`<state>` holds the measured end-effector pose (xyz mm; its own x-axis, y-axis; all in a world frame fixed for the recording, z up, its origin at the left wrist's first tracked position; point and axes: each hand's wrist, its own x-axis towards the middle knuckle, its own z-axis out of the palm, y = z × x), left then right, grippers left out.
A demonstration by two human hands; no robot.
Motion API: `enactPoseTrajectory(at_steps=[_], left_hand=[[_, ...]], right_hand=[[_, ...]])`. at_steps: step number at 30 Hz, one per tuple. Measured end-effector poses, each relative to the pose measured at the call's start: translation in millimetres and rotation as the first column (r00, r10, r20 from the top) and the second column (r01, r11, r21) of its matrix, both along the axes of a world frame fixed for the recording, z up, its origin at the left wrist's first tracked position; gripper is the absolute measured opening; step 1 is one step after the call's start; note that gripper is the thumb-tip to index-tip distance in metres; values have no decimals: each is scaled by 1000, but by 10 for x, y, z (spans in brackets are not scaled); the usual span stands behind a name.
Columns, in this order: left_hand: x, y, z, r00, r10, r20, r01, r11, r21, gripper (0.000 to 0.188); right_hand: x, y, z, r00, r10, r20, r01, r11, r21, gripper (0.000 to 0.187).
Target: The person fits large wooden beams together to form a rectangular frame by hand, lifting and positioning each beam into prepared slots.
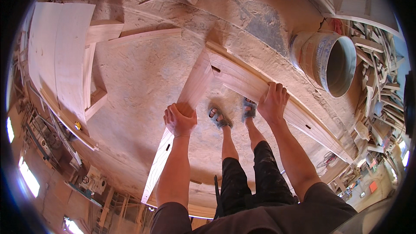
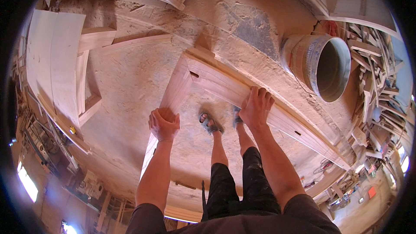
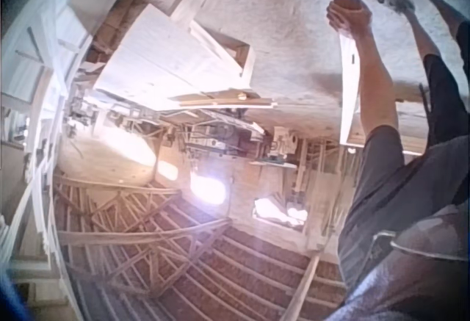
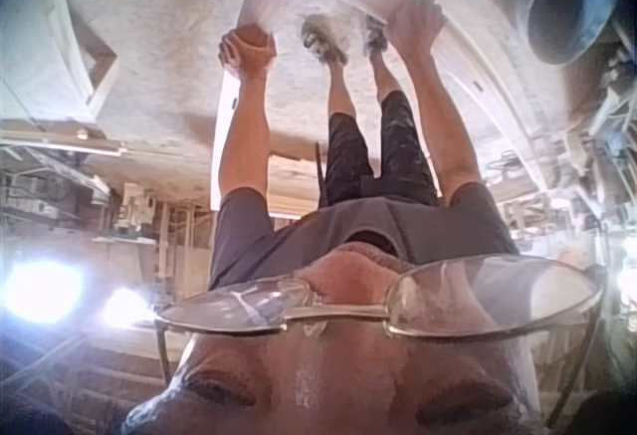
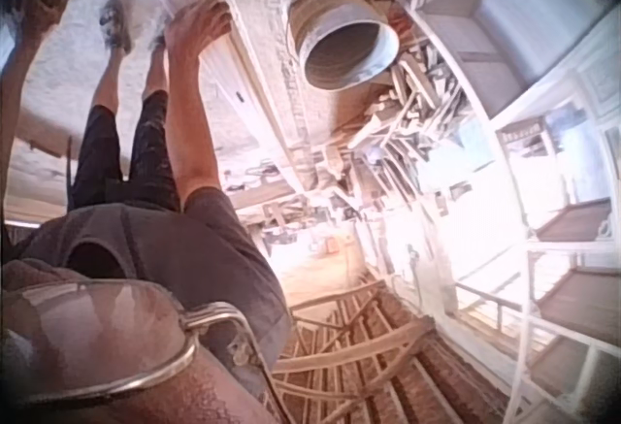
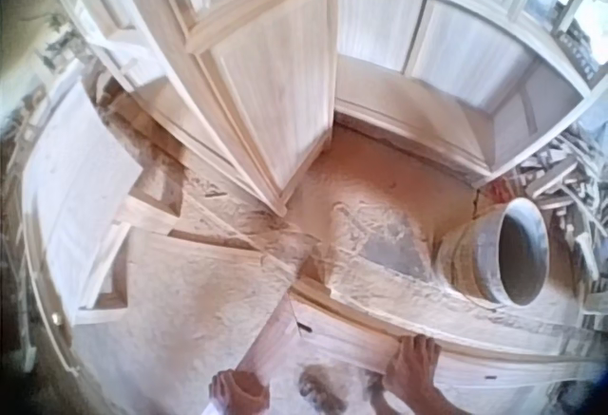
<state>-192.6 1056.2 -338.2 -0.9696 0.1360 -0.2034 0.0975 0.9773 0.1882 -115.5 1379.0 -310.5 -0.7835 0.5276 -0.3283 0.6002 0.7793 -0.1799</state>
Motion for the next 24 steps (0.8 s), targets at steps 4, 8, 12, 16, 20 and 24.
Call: enactPoseTrajectory(at_steps=[4,8,12,16,20,24], left_hand=[[-3,-18,-10,1000,-3,2,3,1000,-6,73],[22,-39,0,999,7,34,-6,1000,-28,74],[14,-7,-13,1000,-15,-19,14,1000,-26,69],[6,-25,-14,1000,-10,-16,9,1000,-16,69],[-16,-12,-20,1000,-18,-18,18,1000,4,68],[-8,-26,-14,999,-27,-35,27,1000,6,69]], right_hand=[[-10,51,-64,999,8,-51,-7,1000,18,37],[-90,15,-2,1000,-5,-23,5,1000,-5,35],[-81,25,-24,1000,-13,-12,13,1000,-8,33],[-105,16,21,1000,-17,9,17,999,-28,33],[-123,42,67,1000,7,26,-6,999,-44,31],[-54,12,75,996,14,84,-13,1000,-17,34]])
